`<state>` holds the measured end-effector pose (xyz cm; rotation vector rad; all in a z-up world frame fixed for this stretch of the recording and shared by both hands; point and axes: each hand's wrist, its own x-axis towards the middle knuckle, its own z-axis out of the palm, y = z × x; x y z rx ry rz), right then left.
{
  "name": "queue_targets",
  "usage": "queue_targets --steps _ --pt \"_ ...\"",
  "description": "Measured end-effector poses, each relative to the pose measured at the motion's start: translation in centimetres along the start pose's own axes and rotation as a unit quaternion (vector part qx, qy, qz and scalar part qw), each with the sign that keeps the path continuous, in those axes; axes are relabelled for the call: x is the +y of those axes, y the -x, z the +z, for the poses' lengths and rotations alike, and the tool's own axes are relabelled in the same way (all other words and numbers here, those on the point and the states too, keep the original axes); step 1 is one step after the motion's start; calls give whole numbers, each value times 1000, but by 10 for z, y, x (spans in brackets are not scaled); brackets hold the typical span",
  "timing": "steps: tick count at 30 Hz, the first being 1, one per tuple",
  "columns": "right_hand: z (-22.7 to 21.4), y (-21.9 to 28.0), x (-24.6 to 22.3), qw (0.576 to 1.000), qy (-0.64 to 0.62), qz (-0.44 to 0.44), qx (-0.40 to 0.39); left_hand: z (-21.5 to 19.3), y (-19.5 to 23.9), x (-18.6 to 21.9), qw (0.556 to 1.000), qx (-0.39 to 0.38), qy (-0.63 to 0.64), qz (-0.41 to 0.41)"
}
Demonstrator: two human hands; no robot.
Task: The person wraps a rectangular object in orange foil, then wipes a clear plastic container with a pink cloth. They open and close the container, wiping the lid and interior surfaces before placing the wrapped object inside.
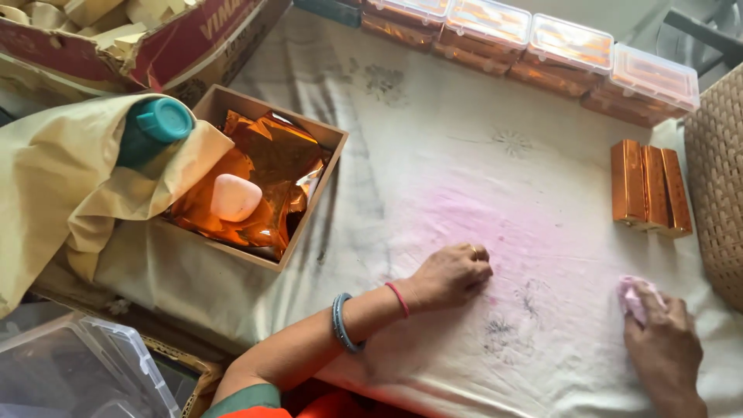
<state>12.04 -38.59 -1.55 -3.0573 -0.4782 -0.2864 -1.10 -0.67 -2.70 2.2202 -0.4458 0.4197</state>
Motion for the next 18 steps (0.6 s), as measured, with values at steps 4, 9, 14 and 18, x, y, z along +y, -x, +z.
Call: queue_targets --steps 4,9,14,18 --pt "-44 -15 -57 979 -135 -141 50 -2 11 14 988 -106 -106 42" --pt "-49 -80 -134 937 -202 -256 127 -74 44 52 975 -208 -80 24" --pt "8 -126 -169 906 23 -392 156 -199 95 108 988 -99 -108 -54" --pt "1 -110 -177 958 -90 -271 12 -279 175 137 881 123 -412 -196"
